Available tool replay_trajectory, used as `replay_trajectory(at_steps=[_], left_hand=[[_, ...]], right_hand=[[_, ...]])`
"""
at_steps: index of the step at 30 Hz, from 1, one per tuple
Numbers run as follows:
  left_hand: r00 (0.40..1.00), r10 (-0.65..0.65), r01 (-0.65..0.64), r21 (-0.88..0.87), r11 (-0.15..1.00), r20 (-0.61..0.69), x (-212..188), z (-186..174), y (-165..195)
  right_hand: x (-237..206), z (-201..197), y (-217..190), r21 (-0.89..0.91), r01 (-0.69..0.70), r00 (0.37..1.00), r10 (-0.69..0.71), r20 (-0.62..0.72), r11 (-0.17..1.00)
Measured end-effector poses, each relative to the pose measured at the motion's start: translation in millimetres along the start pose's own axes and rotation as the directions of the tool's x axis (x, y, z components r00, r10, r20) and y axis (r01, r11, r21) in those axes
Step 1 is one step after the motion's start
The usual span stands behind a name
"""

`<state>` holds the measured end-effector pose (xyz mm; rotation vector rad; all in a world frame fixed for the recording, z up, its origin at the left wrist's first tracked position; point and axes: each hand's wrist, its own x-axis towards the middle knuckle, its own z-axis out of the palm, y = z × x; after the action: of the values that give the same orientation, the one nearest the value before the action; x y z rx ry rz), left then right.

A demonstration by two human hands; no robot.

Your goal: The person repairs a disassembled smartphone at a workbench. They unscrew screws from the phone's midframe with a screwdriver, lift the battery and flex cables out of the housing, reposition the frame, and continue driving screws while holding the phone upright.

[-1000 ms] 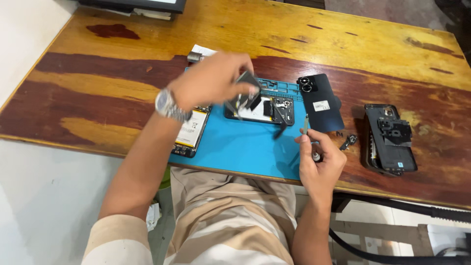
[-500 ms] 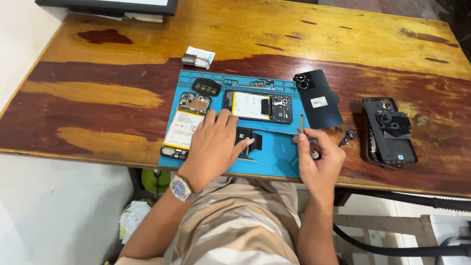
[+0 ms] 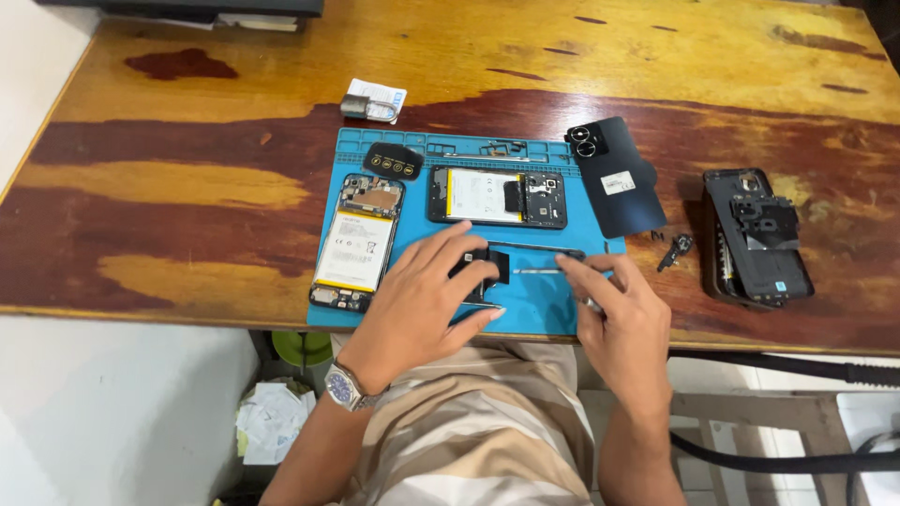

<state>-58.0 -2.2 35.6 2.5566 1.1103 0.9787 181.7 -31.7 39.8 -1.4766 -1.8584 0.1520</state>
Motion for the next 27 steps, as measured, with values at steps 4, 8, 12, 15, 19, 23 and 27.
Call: replay_trajectory(at_steps=[4,8,12,15,19,23,27], left_hand=[[0.996,-0.08,0.081,-0.038,0.996,0.033,3.7,1.1,-1.8],[0.996,-0.08,0.084,-0.105,0.991,0.042,1.4,-4.2,0.7],[0.999,-0.032,0.035,-0.097,0.995,0.03,0.3,-6.5,3.0],[0.999,-0.043,0.047,-0.125,0.991,0.034,-0.5,-5.4,1.3],[0.997,-0.079,0.077,-0.108,0.991,-0.013,-4.1,-1.1,-0.5],[0.994,-0.106,0.106,-0.079,0.991,0.001,-7.4,-0.4,-2.2],[0.996,-0.085,0.083,-0.063,0.994,-0.023,-6.6,-0.9,-2.2]], right_hand=[[-5.9,-6.8,3.2,-0.022,-0.033,0.991,0.036,0.131,0.999],[-9.0,-4.8,6.7,0.04,-0.068,0.991,0.062,0.122,0.997],[-9.5,-3.1,7.5,0.018,-0.005,0.995,0.003,0.103,1.0],[-12.2,-1.2,5.6,0.021,-0.031,0.997,0.03,0.074,0.999],[-15.7,-1.4,6.8,-0.002,-0.03,0.997,0.03,0.077,1.0],[-18.5,2.0,9.6,-0.069,0.008,0.997,-0.002,0.079,0.998],[-19.2,3.4,13.2,-0.074,0.003,0.997,0.003,0.08,0.997]])
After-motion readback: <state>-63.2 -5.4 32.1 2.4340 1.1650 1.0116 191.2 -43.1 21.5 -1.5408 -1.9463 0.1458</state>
